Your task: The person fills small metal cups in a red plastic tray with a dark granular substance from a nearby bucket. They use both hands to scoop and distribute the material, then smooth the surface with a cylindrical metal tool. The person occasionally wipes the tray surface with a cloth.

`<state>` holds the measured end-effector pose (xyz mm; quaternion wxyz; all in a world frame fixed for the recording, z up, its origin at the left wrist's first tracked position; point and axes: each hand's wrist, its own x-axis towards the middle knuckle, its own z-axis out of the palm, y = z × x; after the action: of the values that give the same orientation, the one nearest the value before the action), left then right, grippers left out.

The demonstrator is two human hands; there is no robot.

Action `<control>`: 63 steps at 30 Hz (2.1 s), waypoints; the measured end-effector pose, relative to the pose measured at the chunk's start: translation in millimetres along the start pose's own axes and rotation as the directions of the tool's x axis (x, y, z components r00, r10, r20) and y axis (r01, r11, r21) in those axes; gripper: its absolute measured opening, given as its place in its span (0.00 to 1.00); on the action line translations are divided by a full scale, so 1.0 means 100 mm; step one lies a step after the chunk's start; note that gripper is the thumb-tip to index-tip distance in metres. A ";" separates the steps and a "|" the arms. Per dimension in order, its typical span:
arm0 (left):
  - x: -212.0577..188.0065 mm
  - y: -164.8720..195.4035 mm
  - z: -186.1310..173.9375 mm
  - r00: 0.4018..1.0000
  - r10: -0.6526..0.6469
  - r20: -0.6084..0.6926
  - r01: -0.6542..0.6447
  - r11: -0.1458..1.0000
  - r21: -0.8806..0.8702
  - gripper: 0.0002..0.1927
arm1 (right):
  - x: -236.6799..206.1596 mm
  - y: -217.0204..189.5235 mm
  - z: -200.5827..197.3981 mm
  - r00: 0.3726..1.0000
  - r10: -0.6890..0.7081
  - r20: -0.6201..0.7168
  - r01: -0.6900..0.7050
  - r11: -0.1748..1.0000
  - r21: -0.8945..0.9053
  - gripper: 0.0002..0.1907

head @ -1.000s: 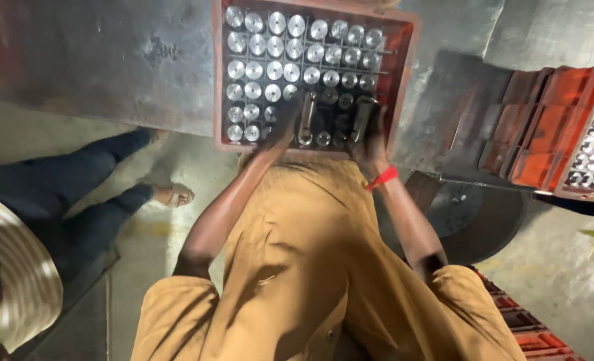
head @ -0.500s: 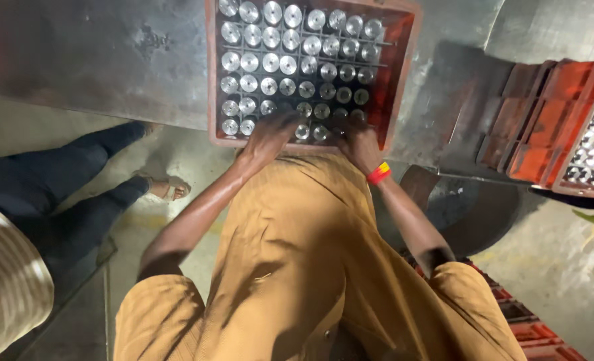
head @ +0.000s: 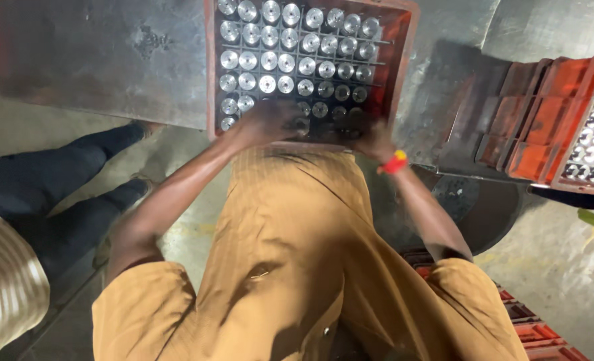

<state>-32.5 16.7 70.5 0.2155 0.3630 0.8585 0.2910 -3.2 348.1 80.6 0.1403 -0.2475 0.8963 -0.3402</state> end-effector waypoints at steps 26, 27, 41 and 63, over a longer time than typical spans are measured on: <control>0.16 0.40 -0.25 0.727 -0.359 -0.585 0.200 0.926 -0.320 0.12 | 0.53 0.12 -0.24 0.786 0.500 -0.365 0.195 0.359 0.913 0.21; 0.29 0.41 -0.28 0.683 -0.285 -0.672 0.130 0.953 -0.272 0.14 | 0.60 0.18 -0.30 0.696 0.513 -0.502 0.217 0.517 0.828 0.18; 1.75 0.32 -0.72 0.748 -0.141 -0.649 0.308 0.939 0.152 0.18 | 1.37 0.07 -0.95 0.894 -0.135 -0.427 0.037 0.973 -0.230 0.13; 1.83 0.21 -0.57 0.643 -0.565 -0.518 0.045 0.702 -0.710 0.19 | 1.21 0.10 -0.83 0.738 0.426 -0.524 0.072 0.721 0.689 0.20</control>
<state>-173.2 146.2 97.1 0.0296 -0.0354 0.7701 0.6362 -143.0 334.2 123.6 -0.0668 0.0479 0.7231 -0.6858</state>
